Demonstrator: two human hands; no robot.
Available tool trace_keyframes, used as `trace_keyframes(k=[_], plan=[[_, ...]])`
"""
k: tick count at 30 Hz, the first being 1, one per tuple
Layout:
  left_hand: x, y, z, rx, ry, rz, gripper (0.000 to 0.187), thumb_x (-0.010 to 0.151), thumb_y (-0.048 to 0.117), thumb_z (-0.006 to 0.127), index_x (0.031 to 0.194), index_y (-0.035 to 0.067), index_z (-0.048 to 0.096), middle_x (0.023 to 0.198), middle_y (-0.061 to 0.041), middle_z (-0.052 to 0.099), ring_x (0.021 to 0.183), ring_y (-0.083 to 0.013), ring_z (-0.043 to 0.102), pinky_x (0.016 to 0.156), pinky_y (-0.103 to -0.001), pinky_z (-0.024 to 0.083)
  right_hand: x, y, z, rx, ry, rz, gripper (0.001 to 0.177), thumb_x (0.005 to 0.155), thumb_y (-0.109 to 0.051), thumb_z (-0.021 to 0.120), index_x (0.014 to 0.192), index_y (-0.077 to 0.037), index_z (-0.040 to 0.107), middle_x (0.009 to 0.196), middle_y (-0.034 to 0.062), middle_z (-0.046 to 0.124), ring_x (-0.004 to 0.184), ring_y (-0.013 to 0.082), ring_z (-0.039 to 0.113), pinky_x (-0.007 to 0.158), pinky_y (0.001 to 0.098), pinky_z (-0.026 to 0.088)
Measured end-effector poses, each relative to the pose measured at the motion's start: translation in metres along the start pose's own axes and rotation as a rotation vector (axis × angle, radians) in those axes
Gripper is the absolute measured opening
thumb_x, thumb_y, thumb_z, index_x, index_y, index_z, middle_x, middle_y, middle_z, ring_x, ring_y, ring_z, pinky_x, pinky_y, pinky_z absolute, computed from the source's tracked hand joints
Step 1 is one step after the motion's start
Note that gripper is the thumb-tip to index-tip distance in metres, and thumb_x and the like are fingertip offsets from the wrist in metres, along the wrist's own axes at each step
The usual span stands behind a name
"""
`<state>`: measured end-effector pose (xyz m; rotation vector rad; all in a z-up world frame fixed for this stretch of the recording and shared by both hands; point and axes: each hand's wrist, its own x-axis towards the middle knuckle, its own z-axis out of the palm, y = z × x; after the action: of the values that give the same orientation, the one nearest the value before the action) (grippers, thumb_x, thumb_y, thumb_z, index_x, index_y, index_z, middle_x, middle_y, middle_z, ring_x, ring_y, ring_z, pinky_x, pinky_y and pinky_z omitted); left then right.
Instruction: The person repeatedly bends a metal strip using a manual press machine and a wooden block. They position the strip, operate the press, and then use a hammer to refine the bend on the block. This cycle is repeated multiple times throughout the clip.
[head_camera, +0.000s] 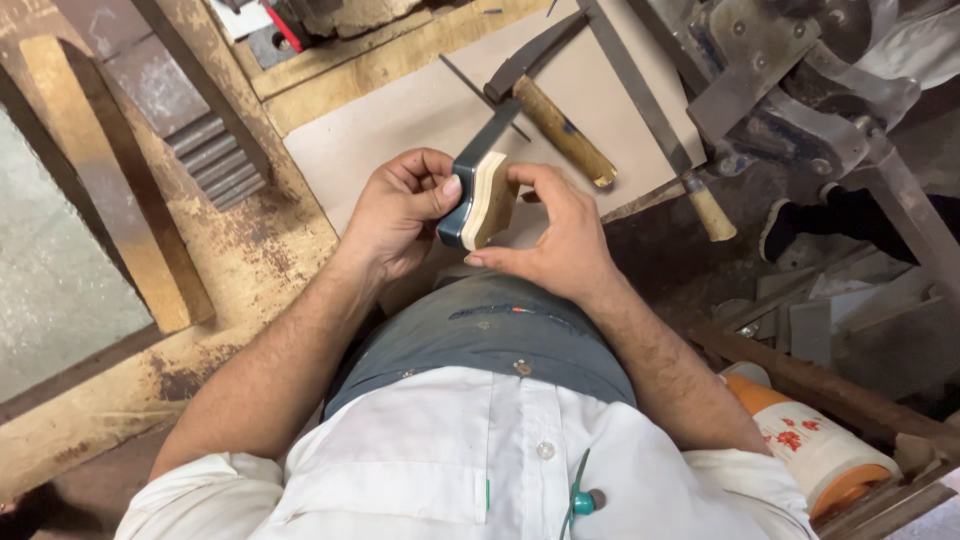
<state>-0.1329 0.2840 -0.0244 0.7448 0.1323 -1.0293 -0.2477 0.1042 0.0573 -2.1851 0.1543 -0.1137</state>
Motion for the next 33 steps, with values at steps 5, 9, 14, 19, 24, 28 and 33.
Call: trace_keyframes(k=[5, 9, 14, 19, 24, 28, 33], plan=[[0.001, -0.007, 0.003, 0.033, 0.030, 0.026, 0.010, 0.094, -0.001, 0.073, 0.102, -0.001, 0.066, 0.088, -0.006, 0.072, 0.076, -0.0103, 0.067, 0.072, -0.025, 0.057, -0.001, -0.002, 0.008, -0.111, 0.050, -0.021, 0.082, 0.063, -0.038, 0.101, 0.124, 0.001, 0.062, 0.118, 0.0162, 0.069, 0.110, 0.0297, 0.069, 0.094, 0.0402, 0.056], [0.005, -0.017, 0.009, 0.059, 0.090, 0.067, 0.008, 0.095, -0.002, 0.072, 0.099, -0.001, 0.066, 0.085, -0.005, 0.070, 0.073, -0.0088, 0.064, 0.070, -0.023, 0.055, -0.001, -0.004, 0.010, -0.100, 0.083, 0.012, 0.086, 0.061, -0.044, 0.101, 0.123, 0.002, 0.061, 0.116, 0.0161, 0.068, 0.105, 0.0289, 0.068, 0.087, 0.0390, 0.058], [0.004, -0.023, 0.016, 0.038, 0.125, 0.048, 0.006, 0.095, -0.001, 0.071, 0.097, 0.000, 0.064, 0.083, -0.004, 0.069, 0.071, -0.0089, 0.063, 0.068, -0.024, 0.055, -0.002, -0.007, 0.011, -0.229, 0.114, -0.054, 0.085, 0.060, -0.050, 0.099, 0.117, 0.002, 0.063, 0.110, 0.0155, 0.067, 0.109, 0.0331, 0.064, 0.091, 0.0432, 0.055], [0.006, -0.024, 0.018, 0.090, 0.133, 0.049, 0.006, 0.096, -0.001, 0.070, 0.098, 0.000, 0.065, 0.083, -0.004, 0.069, 0.071, -0.0087, 0.062, 0.068, -0.023, 0.055, -0.002, -0.016, 0.007, -0.340, 0.141, -0.127, 0.080, 0.064, -0.045, 0.099, 0.115, 0.004, 0.062, 0.110, 0.0173, 0.066, 0.108, 0.0348, 0.061, 0.092, 0.0449, 0.053], [0.008, -0.023, 0.023, 0.069, 0.102, 0.005, 0.005, 0.096, -0.001, 0.069, 0.099, -0.001, 0.065, 0.085, -0.005, 0.070, 0.073, -0.0100, 0.064, 0.071, -0.025, 0.057, 0.000, -0.025, 0.004, -0.405, 0.149, -0.154, 0.070, 0.066, -0.034, 0.098, 0.111, 0.004, 0.061, 0.107, 0.0175, 0.063, 0.097, 0.0344, 0.058, 0.083, 0.0448, 0.052], [0.009, -0.021, 0.029, 0.093, 0.107, -0.050, 0.007, 0.096, 0.001, 0.067, 0.103, -0.002, 0.067, 0.089, -0.007, 0.072, 0.077, -0.0105, 0.067, 0.074, -0.025, 0.058, -0.001, -0.030, 0.004, -0.475, 0.181, -0.145, 0.065, 0.062, -0.031, 0.096, 0.107, 0.001, 0.062, 0.104, 0.0144, 0.063, 0.093, 0.0323, 0.057, 0.079, 0.0455, 0.049], [0.011, -0.028, 0.024, 0.079, 0.080, -0.015, 0.006, 0.097, -0.001, 0.066, 0.103, -0.003, 0.067, 0.091, -0.007, 0.071, 0.078, -0.0112, 0.066, 0.074, -0.025, 0.058, -0.003, -0.023, 0.000, -0.472, 0.183, -0.172, 0.068, 0.059, -0.033, 0.097, 0.106, 0.000, 0.062, 0.103, 0.0148, 0.063, 0.092, 0.0334, 0.057, 0.080, 0.0483, 0.047]])
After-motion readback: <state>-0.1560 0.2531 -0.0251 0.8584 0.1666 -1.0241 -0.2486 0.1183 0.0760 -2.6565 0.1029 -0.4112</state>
